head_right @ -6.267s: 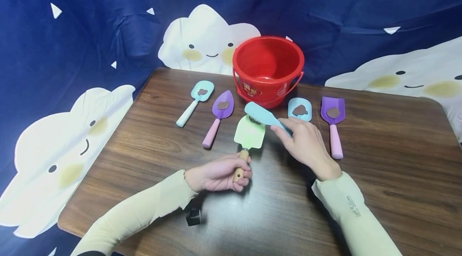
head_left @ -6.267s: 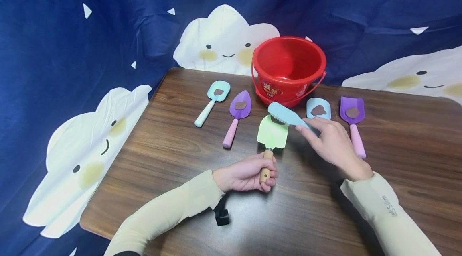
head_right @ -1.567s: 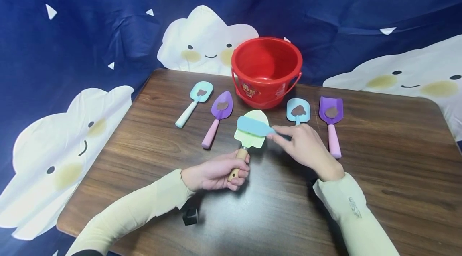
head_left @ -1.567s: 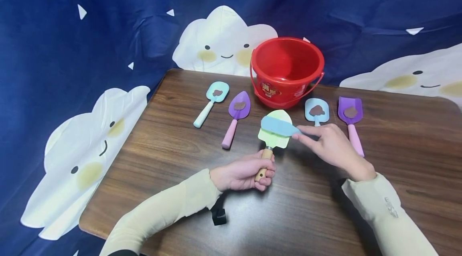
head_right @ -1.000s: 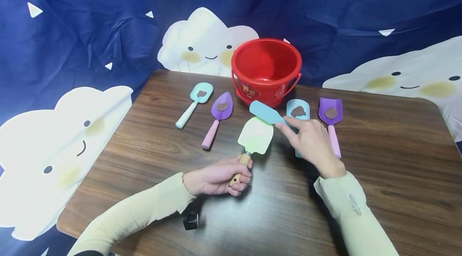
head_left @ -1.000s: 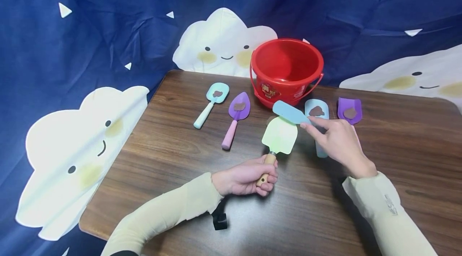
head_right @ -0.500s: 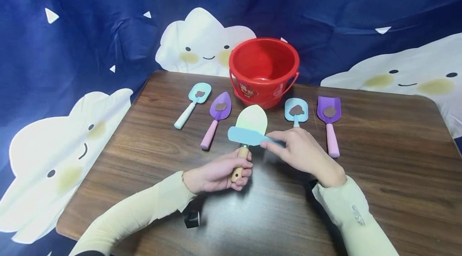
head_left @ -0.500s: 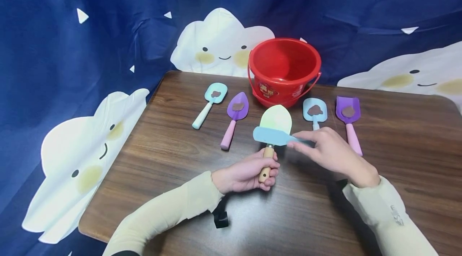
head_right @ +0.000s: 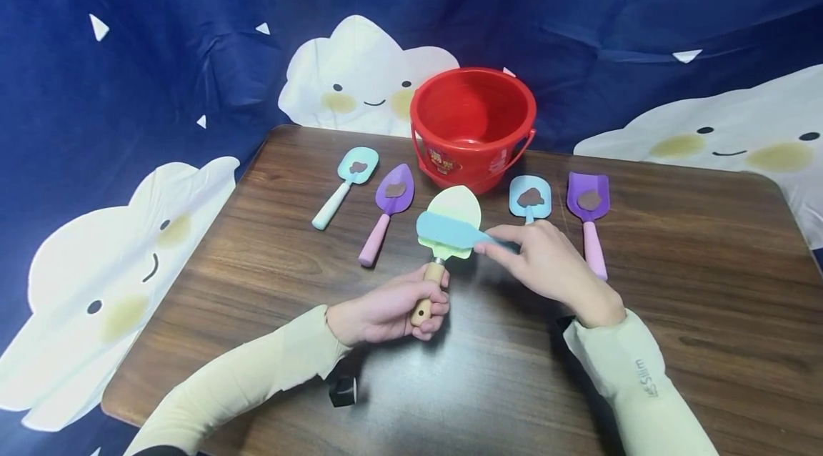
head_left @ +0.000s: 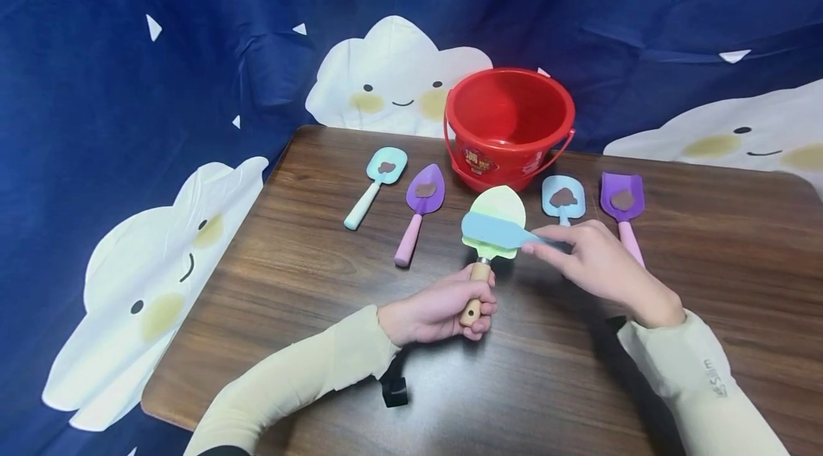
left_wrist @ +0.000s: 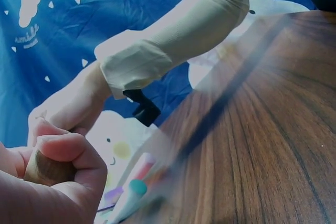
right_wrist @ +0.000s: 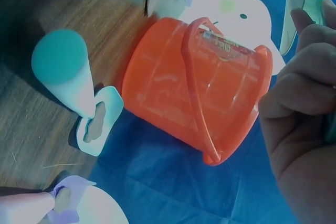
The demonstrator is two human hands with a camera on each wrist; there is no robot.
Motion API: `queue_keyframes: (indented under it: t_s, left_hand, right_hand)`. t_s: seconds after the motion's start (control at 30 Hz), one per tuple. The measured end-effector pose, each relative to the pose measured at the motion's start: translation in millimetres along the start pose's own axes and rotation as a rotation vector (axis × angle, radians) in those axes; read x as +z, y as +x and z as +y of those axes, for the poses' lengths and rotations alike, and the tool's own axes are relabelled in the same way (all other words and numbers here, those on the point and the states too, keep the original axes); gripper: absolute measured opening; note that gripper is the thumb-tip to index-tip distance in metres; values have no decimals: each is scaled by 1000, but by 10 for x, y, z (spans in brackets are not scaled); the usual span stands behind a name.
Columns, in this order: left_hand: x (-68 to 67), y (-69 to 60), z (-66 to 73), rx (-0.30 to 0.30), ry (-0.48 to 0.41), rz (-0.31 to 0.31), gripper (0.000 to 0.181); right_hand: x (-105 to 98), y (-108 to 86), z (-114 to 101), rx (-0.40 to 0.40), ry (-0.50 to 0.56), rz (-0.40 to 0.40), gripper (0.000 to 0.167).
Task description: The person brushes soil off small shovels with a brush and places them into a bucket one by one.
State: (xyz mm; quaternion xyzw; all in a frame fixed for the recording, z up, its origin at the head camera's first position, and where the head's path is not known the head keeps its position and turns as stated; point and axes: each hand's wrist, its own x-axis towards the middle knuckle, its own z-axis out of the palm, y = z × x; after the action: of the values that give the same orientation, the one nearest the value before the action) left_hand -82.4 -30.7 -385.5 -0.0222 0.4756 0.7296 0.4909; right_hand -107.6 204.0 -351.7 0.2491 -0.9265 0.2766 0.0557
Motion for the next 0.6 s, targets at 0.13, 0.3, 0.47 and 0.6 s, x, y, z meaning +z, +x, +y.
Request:
queue_keyframes:
  t_s: [0.13, 0.3, 0.47, 0.6]
  left_hand:
    - [-2, -8, -15, 17, 24, -9, 26]
    - [-6, -19, -36, 23, 41, -17, 26]
    - [-4, -34, -54, 27, 54, -25, 27]
    - [0, -33, -70, 32, 65, -24, 26]
  right_hand:
    - [-20, 13, 15, -18, -2, 33, 28]
    - [1, 27, 57, -44, -38, 100, 27]
    - [9, 48, 80, -14, -98, 180, 31]
    - [-5, 59, 96, 25, -99, 223, 35]
